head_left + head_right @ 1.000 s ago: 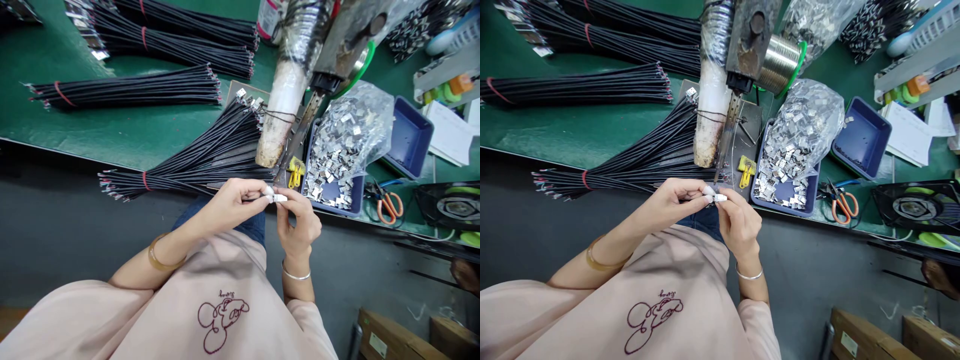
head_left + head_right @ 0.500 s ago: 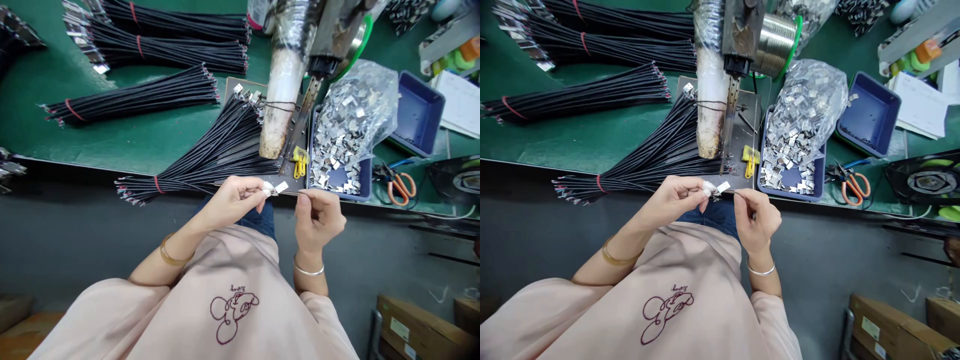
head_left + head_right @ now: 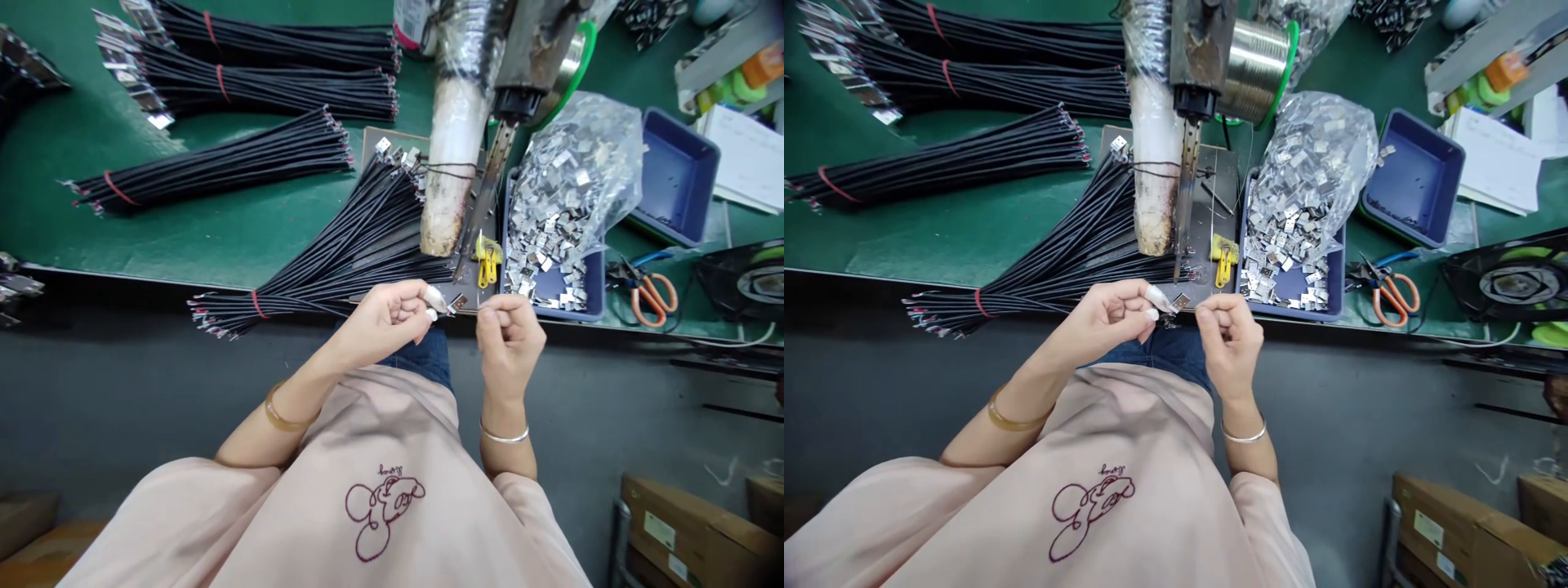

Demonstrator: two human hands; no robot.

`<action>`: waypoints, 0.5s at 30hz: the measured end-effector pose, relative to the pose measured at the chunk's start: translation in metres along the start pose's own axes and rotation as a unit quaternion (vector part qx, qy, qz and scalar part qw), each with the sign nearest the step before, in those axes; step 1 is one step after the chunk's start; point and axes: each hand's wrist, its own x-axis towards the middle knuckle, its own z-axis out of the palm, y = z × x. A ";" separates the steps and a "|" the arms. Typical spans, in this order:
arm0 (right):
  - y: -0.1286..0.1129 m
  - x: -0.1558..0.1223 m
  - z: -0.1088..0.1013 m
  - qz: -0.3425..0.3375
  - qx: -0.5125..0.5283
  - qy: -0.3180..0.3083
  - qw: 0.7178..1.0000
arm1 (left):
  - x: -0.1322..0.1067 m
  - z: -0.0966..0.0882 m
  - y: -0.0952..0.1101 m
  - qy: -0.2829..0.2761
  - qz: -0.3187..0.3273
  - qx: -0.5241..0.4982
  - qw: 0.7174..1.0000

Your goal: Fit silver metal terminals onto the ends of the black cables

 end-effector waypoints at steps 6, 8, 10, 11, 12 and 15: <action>-0.015 0.000 -0.003 -0.087 -0.170 -0.059 0.980 | 0.000 0.006 -0.007 0.022 0.018 0.026 0.999; -0.018 -0.001 0.001 -0.108 -0.189 -0.073 0.973 | -0.001 0.006 -0.007 0.026 0.022 0.054 0.998; -0.018 -0.001 0.005 -0.104 -0.171 -0.080 0.977 | -0.001 0.007 -0.007 0.028 0.032 0.082 0.996; -0.016 0.000 0.006 -0.090 -0.148 -0.086 0.981 | -0.001 0.007 -0.006 0.030 0.039 0.096 0.994; -0.015 0.000 0.005 -0.066 -0.115 -0.095 0.987 | -0.001 0.007 -0.005 0.031 0.048 0.107 0.993; -0.009 0.003 -0.001 0.017 0.037 -0.098 0.994 | -0.001 0.007 -0.004 0.032 0.070 0.108 0.991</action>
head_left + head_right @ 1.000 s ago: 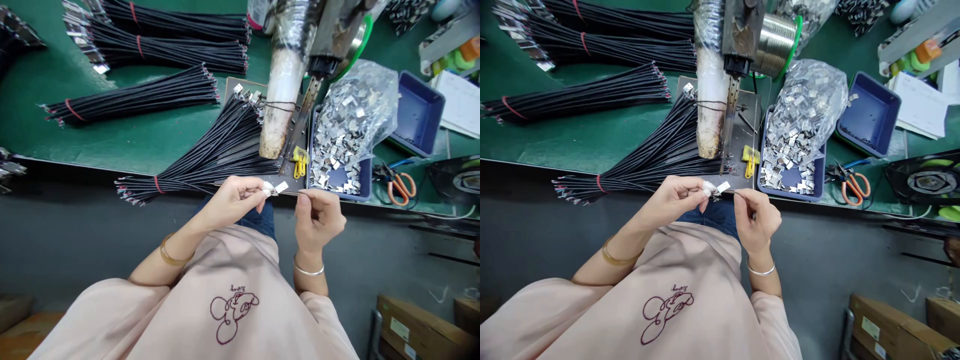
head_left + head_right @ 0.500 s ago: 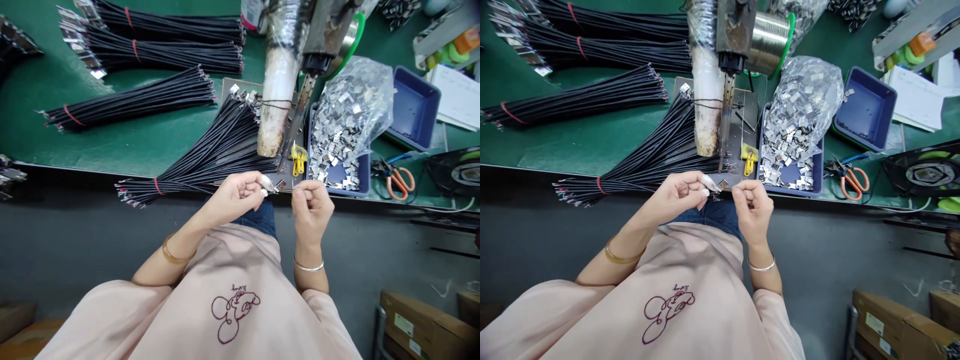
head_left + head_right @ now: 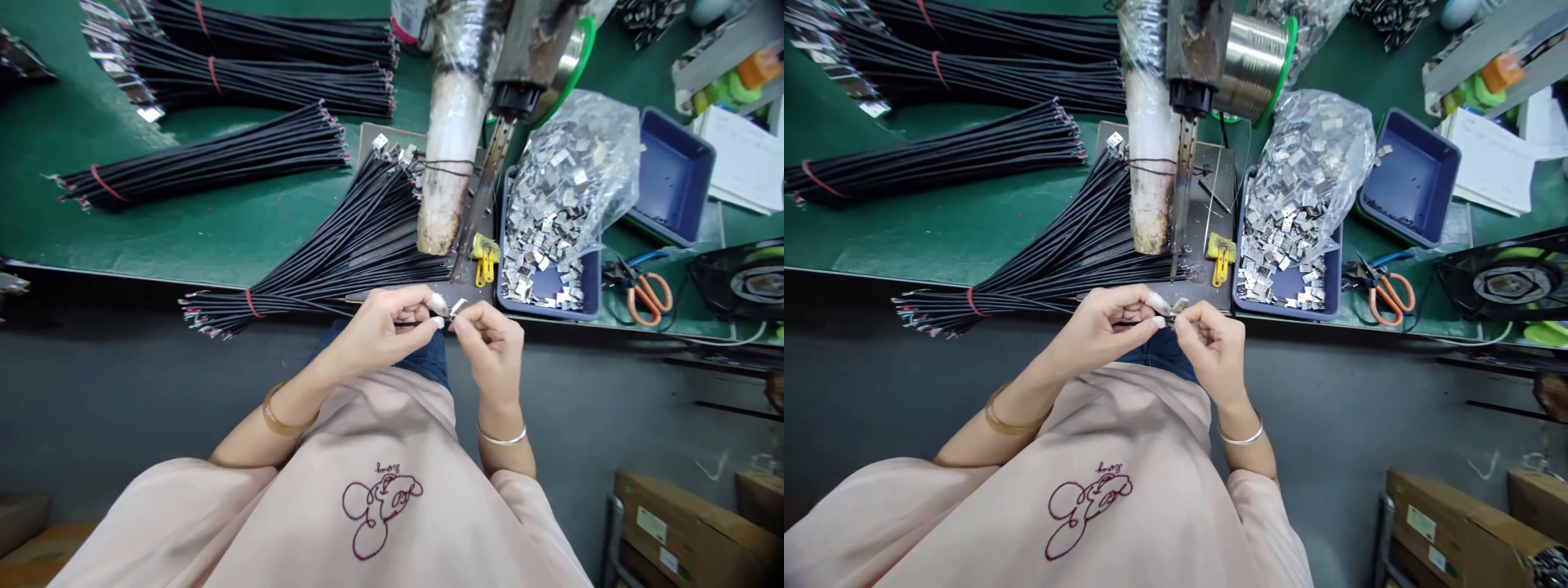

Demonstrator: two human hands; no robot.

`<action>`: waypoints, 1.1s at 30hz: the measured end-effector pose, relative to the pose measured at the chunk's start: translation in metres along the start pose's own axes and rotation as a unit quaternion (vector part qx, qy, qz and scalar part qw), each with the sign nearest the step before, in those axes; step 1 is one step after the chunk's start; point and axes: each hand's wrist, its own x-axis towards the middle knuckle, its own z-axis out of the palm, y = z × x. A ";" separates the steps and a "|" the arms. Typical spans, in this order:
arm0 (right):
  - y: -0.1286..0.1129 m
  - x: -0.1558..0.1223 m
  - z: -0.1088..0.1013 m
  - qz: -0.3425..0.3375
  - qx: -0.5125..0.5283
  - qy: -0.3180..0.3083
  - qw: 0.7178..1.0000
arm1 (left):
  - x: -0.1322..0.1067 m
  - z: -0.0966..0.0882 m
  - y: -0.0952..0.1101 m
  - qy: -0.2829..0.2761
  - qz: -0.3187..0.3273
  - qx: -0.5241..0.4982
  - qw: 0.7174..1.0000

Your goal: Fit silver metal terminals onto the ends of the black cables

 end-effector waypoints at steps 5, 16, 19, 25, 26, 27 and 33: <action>-0.004 -0.003 -0.017 -0.020 -0.010 0.134 0.991 | 0.001 -0.002 0.000 -0.005 0.000 -0.032 0.999; 0.000 -0.004 -0.006 -0.271 -0.310 0.018 0.911 | 0.001 -0.004 0.001 -0.016 -0.004 -0.028 0.999; -0.001 -0.005 -0.009 -0.196 -0.246 0.038 0.948 | -0.001 -0.003 0.000 -0.006 0.019 -0.014 1.000; -0.009 -0.002 -0.021 -0.075 -0.079 0.229 0.967 | -0.002 0.002 -0.008 0.037 0.008 -0.019 0.999; -0.009 -0.002 -0.021 -0.090 -0.069 0.234 0.966 | -0.001 0.003 -0.009 0.049 0.006 -0.020 0.999; -0.009 -0.002 -0.020 -0.104 -0.066 0.231 0.965 | -0.001 0.005 -0.009 0.061 0.007 -0.023 0.998; -0.002 -0.007 -0.008 -0.167 -0.168 0.147 0.960 | 0.005 0.010 -0.003 0.103 0.022 -0.019 0.994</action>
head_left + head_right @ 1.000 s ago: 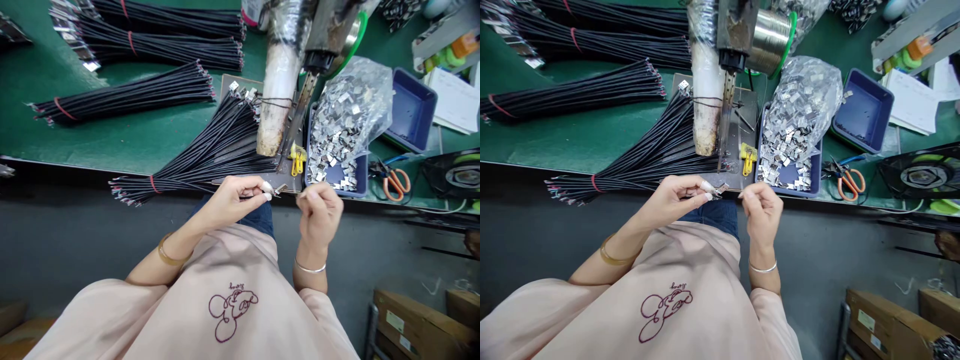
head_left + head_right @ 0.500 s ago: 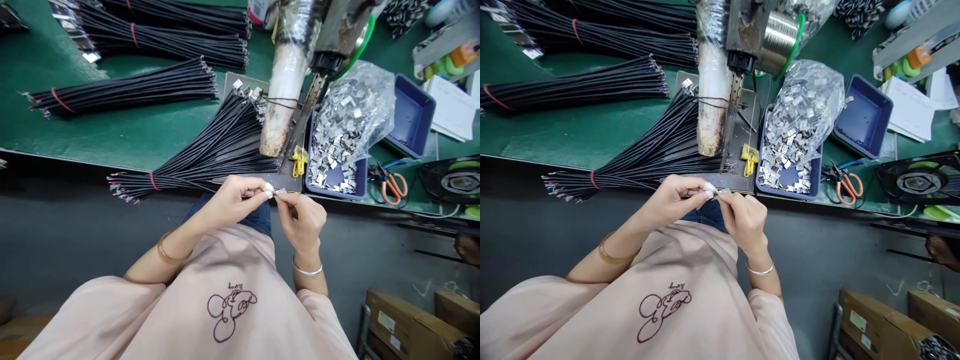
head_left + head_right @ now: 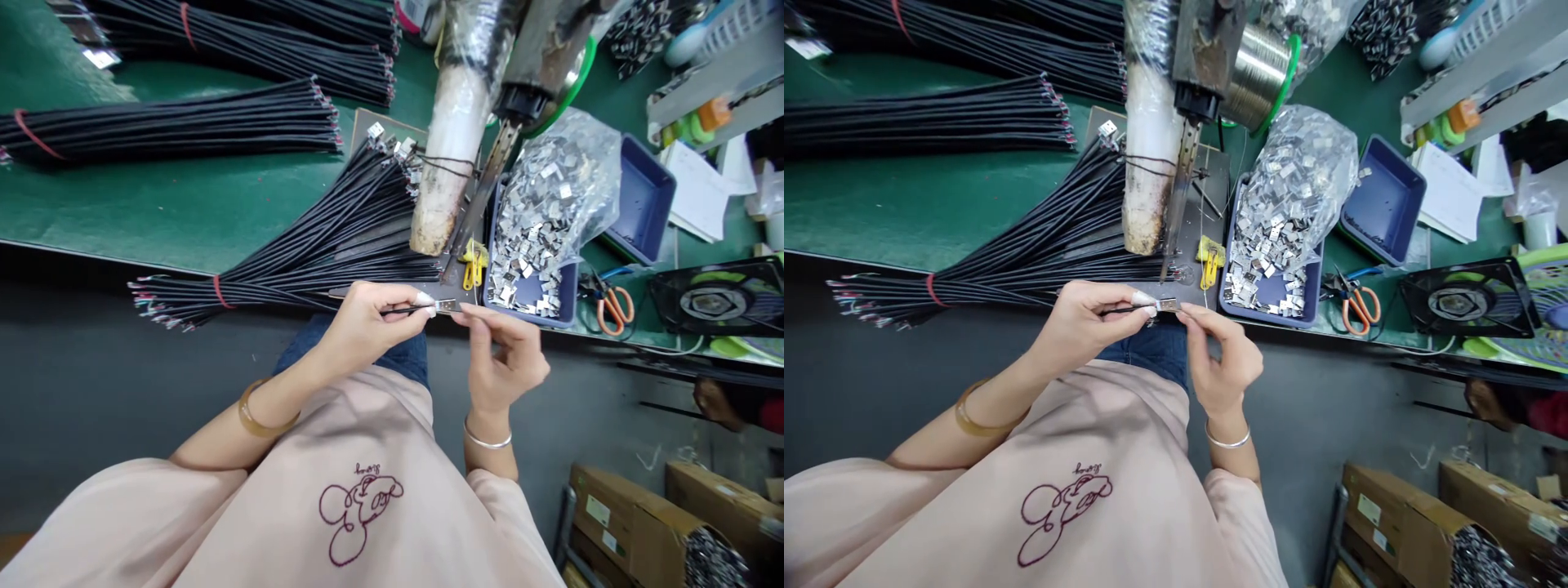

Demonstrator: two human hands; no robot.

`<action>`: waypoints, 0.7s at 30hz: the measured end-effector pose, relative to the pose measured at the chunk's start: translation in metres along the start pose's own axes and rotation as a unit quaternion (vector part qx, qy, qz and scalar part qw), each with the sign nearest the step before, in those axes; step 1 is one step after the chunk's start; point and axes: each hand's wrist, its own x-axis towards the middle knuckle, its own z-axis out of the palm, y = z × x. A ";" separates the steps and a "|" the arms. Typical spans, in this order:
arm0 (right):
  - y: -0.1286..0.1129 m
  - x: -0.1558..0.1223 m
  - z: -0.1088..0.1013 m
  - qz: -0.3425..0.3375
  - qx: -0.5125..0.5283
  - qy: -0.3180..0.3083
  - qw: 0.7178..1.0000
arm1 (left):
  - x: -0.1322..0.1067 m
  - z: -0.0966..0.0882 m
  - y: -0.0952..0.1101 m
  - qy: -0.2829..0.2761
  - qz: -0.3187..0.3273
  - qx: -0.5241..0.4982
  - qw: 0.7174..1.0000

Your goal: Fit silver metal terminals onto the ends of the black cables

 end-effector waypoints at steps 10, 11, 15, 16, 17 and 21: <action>0.005 0.003 0.020 -0.003 0.010 -0.030 1.000 | 0.008 0.008 0.002 0.050 -0.039 -0.030 0.998; 0.005 0.004 0.020 0.008 0.020 -0.031 0.999 | 0.009 0.008 0.002 0.054 -0.043 -0.034 0.997; 0.005 0.008 0.021 0.040 0.048 -0.048 0.997 | 0.012 0.009 0.003 0.066 -0.059 -0.043 0.995; 0.004 0.010 0.021 0.044 0.050 -0.053 0.996 | 0.013 0.009 0.003 0.069 -0.060 -0.044 0.995; 0.004 0.011 0.021 0.048 0.051 -0.057 0.996 | 0.013 0.010 0.004 0.073 -0.060 -0.044 0.995; 0.000 0.015 0.020 0.055 0.038 -0.067 0.995 | 0.015 0.010 0.005 0.089 -0.054 -0.051 0.993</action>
